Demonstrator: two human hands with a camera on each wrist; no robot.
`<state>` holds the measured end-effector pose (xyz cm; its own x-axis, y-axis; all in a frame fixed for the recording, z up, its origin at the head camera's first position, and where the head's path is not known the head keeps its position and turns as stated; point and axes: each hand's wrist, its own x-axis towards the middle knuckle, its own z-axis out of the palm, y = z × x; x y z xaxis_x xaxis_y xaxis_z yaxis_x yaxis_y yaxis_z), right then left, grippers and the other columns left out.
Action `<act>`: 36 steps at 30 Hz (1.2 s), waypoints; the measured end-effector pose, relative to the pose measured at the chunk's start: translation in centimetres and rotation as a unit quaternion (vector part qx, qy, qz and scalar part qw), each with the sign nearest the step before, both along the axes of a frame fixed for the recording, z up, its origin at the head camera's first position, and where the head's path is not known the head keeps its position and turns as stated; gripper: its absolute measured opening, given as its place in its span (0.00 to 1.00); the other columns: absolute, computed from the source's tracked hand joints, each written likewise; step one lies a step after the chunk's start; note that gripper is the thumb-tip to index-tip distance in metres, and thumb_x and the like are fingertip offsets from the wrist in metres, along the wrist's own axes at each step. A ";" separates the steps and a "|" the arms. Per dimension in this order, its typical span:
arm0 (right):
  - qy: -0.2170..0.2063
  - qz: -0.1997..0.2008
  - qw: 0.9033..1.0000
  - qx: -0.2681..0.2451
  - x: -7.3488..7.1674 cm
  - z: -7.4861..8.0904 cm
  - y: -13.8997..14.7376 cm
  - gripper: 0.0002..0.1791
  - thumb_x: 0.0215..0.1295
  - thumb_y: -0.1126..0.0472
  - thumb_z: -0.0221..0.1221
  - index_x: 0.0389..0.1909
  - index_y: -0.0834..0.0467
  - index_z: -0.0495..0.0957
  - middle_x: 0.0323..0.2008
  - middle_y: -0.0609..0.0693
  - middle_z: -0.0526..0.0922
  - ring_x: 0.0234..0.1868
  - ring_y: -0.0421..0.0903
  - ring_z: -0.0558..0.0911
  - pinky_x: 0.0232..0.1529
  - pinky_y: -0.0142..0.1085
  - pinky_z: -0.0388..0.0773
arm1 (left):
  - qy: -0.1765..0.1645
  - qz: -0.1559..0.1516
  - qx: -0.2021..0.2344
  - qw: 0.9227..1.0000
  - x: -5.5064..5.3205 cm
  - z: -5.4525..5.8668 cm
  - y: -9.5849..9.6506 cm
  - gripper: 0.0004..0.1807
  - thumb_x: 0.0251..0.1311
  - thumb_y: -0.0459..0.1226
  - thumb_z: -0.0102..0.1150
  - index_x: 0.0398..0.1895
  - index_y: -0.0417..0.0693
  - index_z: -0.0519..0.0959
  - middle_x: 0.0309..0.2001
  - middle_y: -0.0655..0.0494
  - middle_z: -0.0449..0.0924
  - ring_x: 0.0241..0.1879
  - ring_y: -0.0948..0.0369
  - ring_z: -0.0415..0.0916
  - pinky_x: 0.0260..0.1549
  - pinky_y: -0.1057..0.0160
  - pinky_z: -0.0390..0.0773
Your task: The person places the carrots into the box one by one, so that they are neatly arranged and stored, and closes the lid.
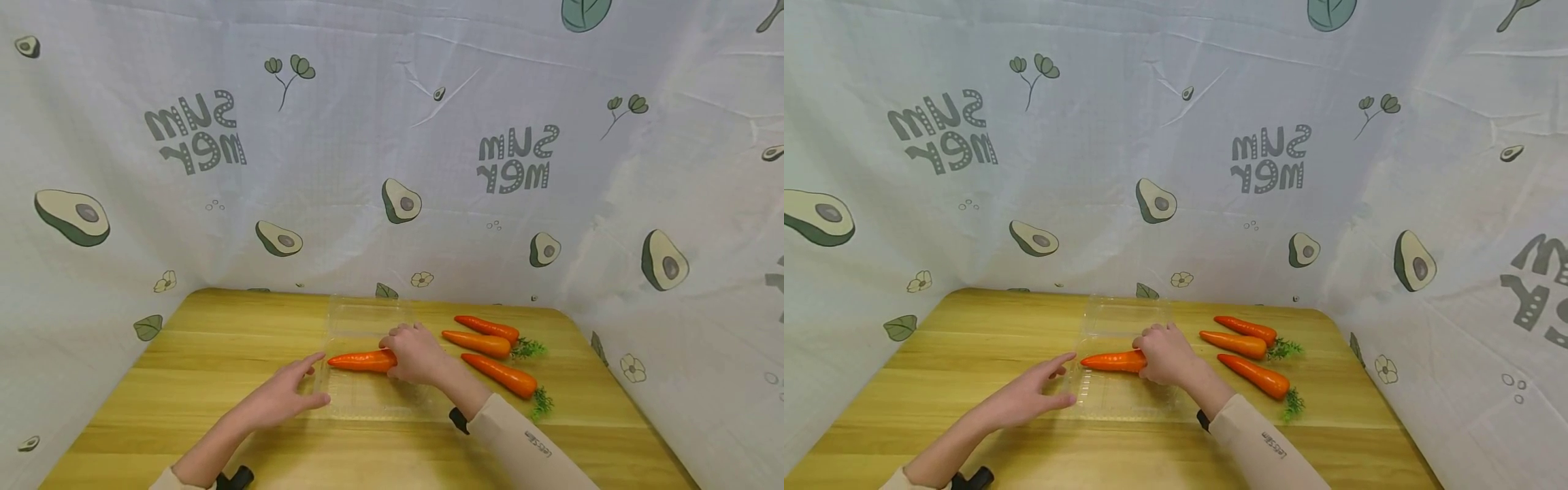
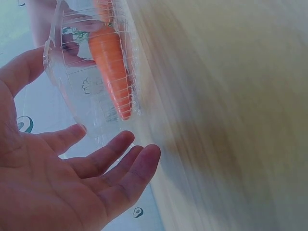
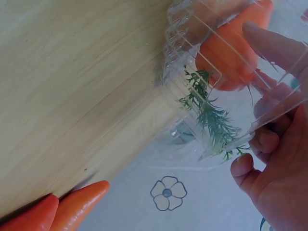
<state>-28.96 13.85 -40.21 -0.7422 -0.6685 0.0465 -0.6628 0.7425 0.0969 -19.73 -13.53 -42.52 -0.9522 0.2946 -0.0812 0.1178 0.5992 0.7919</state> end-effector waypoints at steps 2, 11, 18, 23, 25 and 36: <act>-0.006 -0.003 1.000 -0.006 0.0 0.1 0.1 0.25 0.52 0.47 0.75 0.52 0.49 0.85 0.46 0.44 0.86 0.49 0.47 0.80 0.50 0.45 0.74 | 0.002 0.001 0.000 1.000 0.0 0.0 -0.1 0.47 0.61 0.53 0.68 0.79 0.50 0.58 0.69 0.40 0.68 0.68 0.41 0.65 0.61 0.33 0.68; -0.025 -0.016 0.999 -0.040 0.6 0.9 1.0 0.25 0.55 0.46 0.74 0.53 0.49 0.85 0.47 0.45 0.85 0.50 0.47 0.80 0.51 0.48 0.75 | 0.005 0.002 -0.004 1.000 0.0 -0.1 -0.2 0.46 0.61 0.53 0.68 0.79 0.50 0.59 0.68 0.40 0.69 0.67 0.42 0.66 0.60 0.33 0.68; -0.033 -0.014 0.995 -0.090 1.7 1.6 1.9 0.23 0.57 0.48 0.73 0.52 0.51 0.85 0.47 0.48 0.85 0.49 0.49 0.81 0.54 0.51 0.77 | -0.001 -0.003 -0.001 1.000 -0.1 0.0 -0.1 0.46 0.62 0.54 0.67 0.79 0.51 0.58 0.69 0.40 0.69 0.68 0.42 0.66 0.60 0.34 0.69; -0.046 -0.011 0.992 -0.118 2.0 1.9 2.4 0.23 0.58 0.48 0.72 0.52 0.53 0.85 0.47 0.50 0.86 0.45 0.48 0.82 0.51 0.48 0.79 | -0.006 -0.005 0.001 1.000 -0.1 0.1 -0.1 0.46 0.62 0.53 0.67 0.79 0.51 0.58 0.68 0.40 0.69 0.67 0.41 0.67 0.59 0.34 0.70; -0.050 -0.015 0.991 -0.125 2.2 2.1 2.6 0.23 0.58 0.48 0.72 0.52 0.53 0.85 0.48 0.51 0.86 0.48 0.49 0.82 0.51 0.48 0.80 | -0.005 -0.006 0.001 1.000 -0.1 0.1 0.0 0.46 0.62 0.54 0.67 0.79 0.51 0.58 0.68 0.40 0.69 0.67 0.41 0.67 0.59 0.34 0.70; -0.096 -0.045 0.975 -0.195 3.9 2.8 4.3 0.21 0.61 0.50 0.71 0.55 0.49 0.83 0.54 0.50 0.83 0.49 0.50 0.81 0.49 0.47 0.80 | -0.002 -0.014 0.005 1.000 0.0 -0.2 -0.2 0.47 0.62 0.53 0.67 0.79 0.49 0.57 0.69 0.38 0.68 0.67 0.41 0.67 0.58 0.35 0.71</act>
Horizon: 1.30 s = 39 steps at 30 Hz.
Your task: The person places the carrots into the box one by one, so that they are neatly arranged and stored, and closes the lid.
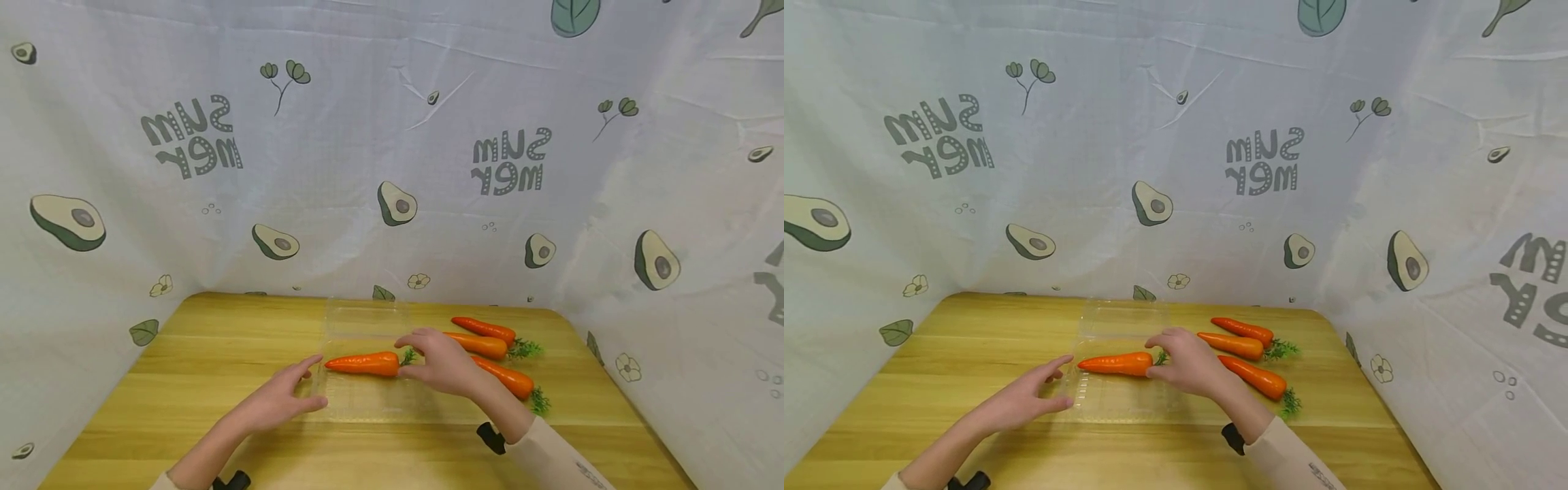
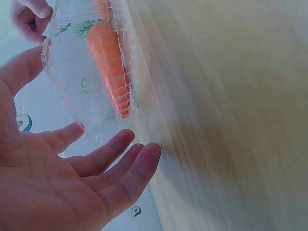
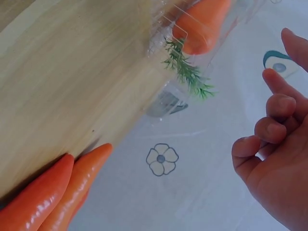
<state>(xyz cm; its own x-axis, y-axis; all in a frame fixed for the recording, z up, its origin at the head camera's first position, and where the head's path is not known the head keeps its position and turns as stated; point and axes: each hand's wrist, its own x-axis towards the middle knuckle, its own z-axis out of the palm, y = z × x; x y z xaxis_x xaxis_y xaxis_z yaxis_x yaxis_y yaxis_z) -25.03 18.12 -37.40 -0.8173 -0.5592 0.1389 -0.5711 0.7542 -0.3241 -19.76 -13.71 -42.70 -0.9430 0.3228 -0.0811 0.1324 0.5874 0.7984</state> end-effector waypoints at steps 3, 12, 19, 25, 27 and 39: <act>-0.016 -0.004 1.000 -0.023 0.4 0.3 0.5 0.21 0.61 0.51 0.71 0.55 0.49 0.83 0.50 0.48 0.83 0.41 0.47 0.78 0.41 0.41 0.77 | -0.001 0.003 0.000 1.000 0.1 0.0 0.0 0.47 0.62 0.54 0.67 0.79 0.49 0.57 0.69 0.38 0.68 0.67 0.41 0.67 0.58 0.35 0.71; -0.023 0.005 0.998 -0.064 0.7 0.7 2.6 0.22 0.62 0.46 0.69 0.55 0.50 0.82 0.27 0.40 0.66 0.30 0.39 0.65 0.31 0.33 0.62 | -0.011 0.005 0.003 1.000 0.2 0.2 -0.1 0.47 0.62 0.54 0.67 0.79 0.50 0.57 0.69 0.38 0.67 0.67 0.40 0.67 0.57 0.35 0.72; -0.040 -0.006 0.994 -0.105 1.1 0.8 4.4 0.20 0.62 0.51 0.70 0.54 0.50 0.82 0.25 0.42 0.63 0.29 0.38 0.63 0.32 0.34 0.62 | -0.007 0.000 0.003 1.000 0.1 0.3 -0.1 0.47 0.62 0.53 0.67 0.79 0.50 0.57 0.69 0.38 0.67 0.66 0.40 0.68 0.57 0.35 0.72; -0.064 -0.019 0.988 -0.136 1.5 0.7 5.8 0.20 0.63 0.51 0.69 0.54 0.52 0.82 0.23 0.44 0.62 0.25 0.36 0.61 0.31 0.33 0.64 | -0.002 0.002 0.006 1.000 0.2 0.4 0.0 0.47 0.61 0.51 0.68 0.79 0.47 0.58 0.68 0.37 0.68 0.66 0.40 0.68 0.57 0.36 0.73; -0.067 -0.020 0.987 -0.144 1.6 0.7 6.4 0.21 0.63 0.50 0.69 0.55 0.53 0.82 0.22 0.43 0.62 0.23 0.35 0.60 0.31 0.33 0.65 | -0.003 0.001 0.007 1.000 0.2 0.3 0.0 0.47 0.61 0.51 0.68 0.79 0.47 0.58 0.68 0.36 0.68 0.66 0.40 0.69 0.56 0.37 0.73; -0.104 -0.063 0.974 -0.190 2.1 0.5 9.7 0.27 0.63 0.52 0.69 0.60 0.60 0.80 0.23 0.44 0.67 0.22 0.35 0.61 0.25 0.31 0.63 | -0.006 -0.003 0.008 1.000 0.1 0.2 0.0 0.47 0.62 0.52 0.67 0.79 0.47 0.57 0.69 0.36 0.67 0.67 0.39 0.67 0.58 0.35 0.72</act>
